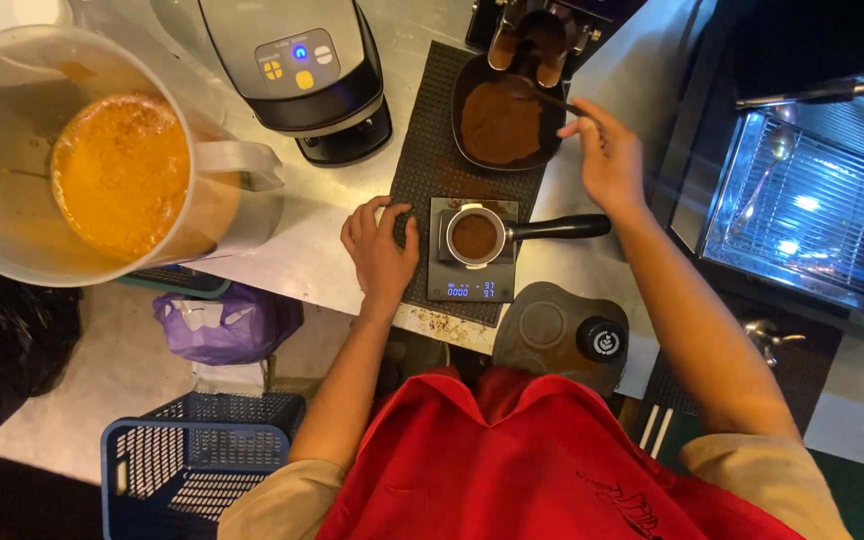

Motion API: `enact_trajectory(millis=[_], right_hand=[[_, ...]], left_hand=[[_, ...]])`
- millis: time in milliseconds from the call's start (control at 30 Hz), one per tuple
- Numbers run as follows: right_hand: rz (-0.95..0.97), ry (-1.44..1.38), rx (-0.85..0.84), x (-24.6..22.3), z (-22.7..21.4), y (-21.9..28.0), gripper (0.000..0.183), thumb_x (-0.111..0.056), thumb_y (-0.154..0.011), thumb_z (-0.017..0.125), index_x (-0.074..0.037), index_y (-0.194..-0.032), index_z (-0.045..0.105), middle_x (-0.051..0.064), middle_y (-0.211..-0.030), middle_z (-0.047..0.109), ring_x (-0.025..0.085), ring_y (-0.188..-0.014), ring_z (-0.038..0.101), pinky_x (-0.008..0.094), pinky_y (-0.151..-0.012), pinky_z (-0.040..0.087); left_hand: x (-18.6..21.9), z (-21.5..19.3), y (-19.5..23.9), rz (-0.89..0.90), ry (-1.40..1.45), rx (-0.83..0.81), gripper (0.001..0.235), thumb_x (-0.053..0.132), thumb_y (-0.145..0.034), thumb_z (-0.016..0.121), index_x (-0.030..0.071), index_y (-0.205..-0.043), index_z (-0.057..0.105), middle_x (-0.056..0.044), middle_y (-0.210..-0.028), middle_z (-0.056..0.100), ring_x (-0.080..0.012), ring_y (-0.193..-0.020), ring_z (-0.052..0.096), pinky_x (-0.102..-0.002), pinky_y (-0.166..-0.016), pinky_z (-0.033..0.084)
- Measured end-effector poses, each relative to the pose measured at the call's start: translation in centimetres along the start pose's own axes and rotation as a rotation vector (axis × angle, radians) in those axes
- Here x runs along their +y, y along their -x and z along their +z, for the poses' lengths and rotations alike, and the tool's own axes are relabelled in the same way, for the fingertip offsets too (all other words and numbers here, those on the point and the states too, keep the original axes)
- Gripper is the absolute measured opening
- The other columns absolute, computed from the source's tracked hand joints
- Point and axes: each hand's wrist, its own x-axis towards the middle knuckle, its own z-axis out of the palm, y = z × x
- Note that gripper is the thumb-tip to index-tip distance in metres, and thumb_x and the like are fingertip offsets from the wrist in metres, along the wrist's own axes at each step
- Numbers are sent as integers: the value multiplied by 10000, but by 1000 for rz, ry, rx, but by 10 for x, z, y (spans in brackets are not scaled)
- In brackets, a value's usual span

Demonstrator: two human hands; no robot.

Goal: A barista prepares multiple shots of espresso by dosing coffee grounds, weighing them, tamping, and operating the espresso machine.

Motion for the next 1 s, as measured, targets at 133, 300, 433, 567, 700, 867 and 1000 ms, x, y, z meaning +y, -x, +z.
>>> enact_trajectory(millis=[133, 300, 433, 567, 700, 867, 1000], right_hand=[[105, -117, -81, 3, 3, -2, 316, -42, -1105, 539, -153, -1337, 722, -7, -980, 768, 99, -795, 577, 283, -769, 405], [140, -62, -20, -10, -25, 9, 286, -46, -1124, 544, -142, -1310, 739, 26, -901, 731, 91, -725, 498, 265, -711, 374], [187, 49, -10, -4, -29, 9, 291, -68, -1131, 512, -102, -1335, 717, 18, -909, 741, 132, -672, 470, 271, -657, 364], [357, 53, -24, 1, -21, 13, 258, -114, -1096, 523, -136, -1228, 743, -48, -788, 727, 105, -591, 451, 246, -598, 346], [565, -125, -72, 10, 0, 12, 257, -149, -1052, 535, -162, -1103, 787, -74, -725, 711, 69, -589, 469, 206, -607, 380], [586, -336, -89, -17, -10, 4, 299, -134, -1047, 524, -20, -1238, 724, 42, -739, 708, 93, -574, 475, 202, -646, 373], [495, -343, -39, -55, -36, 9, 312, -126, -1045, 535, 21, -1259, 707, 37, -661, 640, 96, -578, 484, 176, -653, 377]], left_hand=[[1, -1, 0, 2, 9, -9, 114, 248, -991, 734, 198, -1088, 699, 11, -1234, 581, -207, -1325, 472, -499, -1166, 261], [3, -3, -1, -9, 14, -2, 111, 246, -986, 732, 195, -1081, 710, 5, -1229, 587, -208, -1312, 484, -508, -1163, 267], [2, 0, -1, -4, 22, -5, 107, 245, -988, 731, 197, -1081, 707, 4, -1231, 585, -213, -1312, 484, -509, -1158, 267], [0, 2, -2, -11, 11, 1, 114, 255, -984, 733, 205, -1084, 711, 12, -1241, 591, -206, -1319, 485, -509, -1159, 267], [3, -4, -2, -20, 11, -17, 91, 250, -995, 720, 200, -1071, 719, 14, -1232, 605, -191, -1314, 496, -493, -1168, 266], [4, -3, -2, -3, 7, 4, 86, 229, -990, 727, 192, -1067, 723, 3, -1220, 614, -203, -1304, 507, -500, -1160, 278], [5, -5, -2, 2, 10, 4, 94, 224, -991, 730, 186, -1076, 724, -9, -1225, 615, -219, -1311, 507, -511, -1162, 276]])
